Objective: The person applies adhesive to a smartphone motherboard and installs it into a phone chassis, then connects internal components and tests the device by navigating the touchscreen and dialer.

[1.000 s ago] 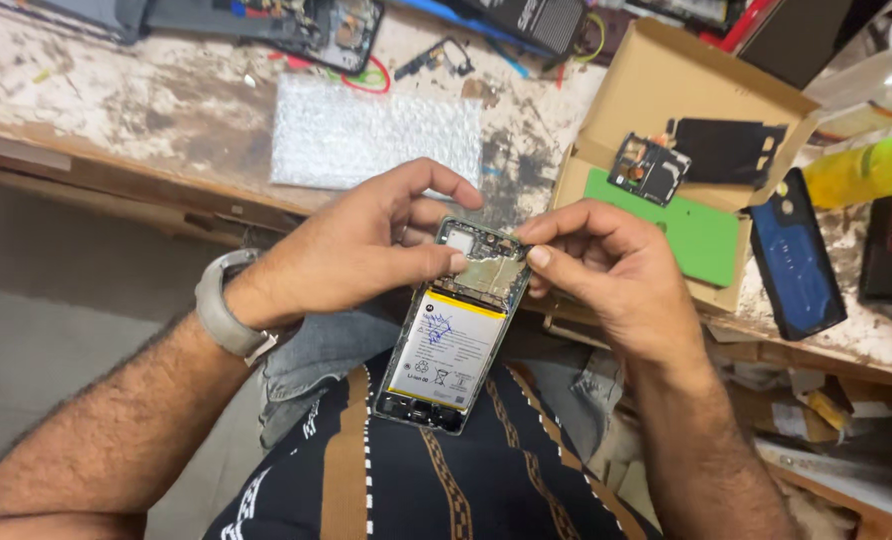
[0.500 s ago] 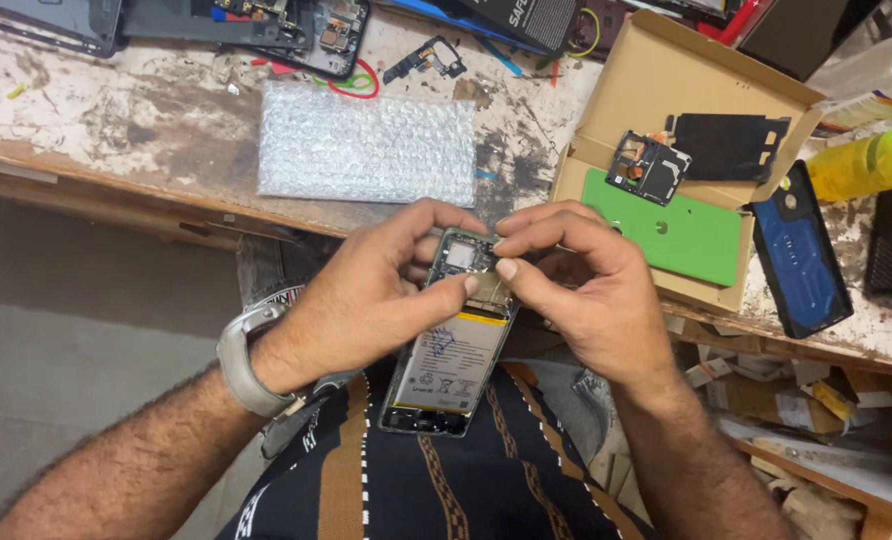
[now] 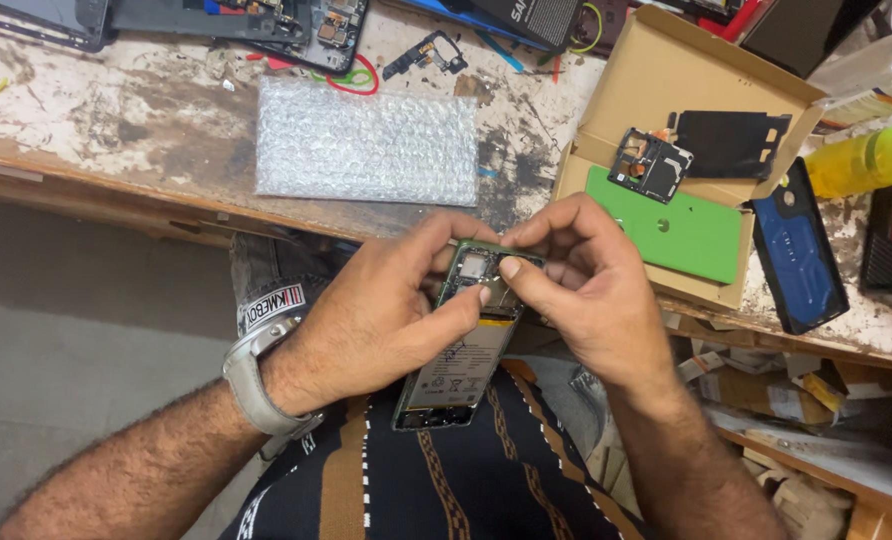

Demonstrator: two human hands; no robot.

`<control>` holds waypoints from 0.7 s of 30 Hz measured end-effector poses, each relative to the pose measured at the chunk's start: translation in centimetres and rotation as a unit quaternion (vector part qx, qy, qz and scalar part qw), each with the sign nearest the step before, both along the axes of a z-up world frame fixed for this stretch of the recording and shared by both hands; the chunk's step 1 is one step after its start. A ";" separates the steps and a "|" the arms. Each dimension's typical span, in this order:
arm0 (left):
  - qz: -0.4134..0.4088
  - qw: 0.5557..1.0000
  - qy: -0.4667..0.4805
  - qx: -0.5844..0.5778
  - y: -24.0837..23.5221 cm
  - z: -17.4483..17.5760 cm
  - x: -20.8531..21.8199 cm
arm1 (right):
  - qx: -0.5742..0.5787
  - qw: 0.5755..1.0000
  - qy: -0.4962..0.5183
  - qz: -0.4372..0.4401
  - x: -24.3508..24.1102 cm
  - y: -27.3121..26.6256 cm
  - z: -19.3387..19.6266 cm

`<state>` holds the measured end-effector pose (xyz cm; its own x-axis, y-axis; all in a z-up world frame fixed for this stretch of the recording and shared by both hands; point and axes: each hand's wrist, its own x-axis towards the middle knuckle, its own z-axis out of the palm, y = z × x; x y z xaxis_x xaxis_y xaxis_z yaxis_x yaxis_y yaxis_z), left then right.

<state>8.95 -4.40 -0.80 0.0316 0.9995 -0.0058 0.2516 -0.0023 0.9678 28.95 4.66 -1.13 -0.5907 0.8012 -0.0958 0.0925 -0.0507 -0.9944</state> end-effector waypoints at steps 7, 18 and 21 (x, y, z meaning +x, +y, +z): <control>-0.001 0.999 -0.034 0.017 0.2 -0.4 0.0 | 0.062 0.994 -0.085 0.032 0.1 0.8 1.2; 0.038 0.999 -0.002 -0.007 0.7 -1.2 0.5 | 0.022 1.000 -0.015 -0.009 -0.2 -0.4 -0.8; 0.048 0.998 0.002 0.035 0.6 -1.1 0.8 | 0.024 1.000 0.006 0.007 -0.1 -0.2 -1.2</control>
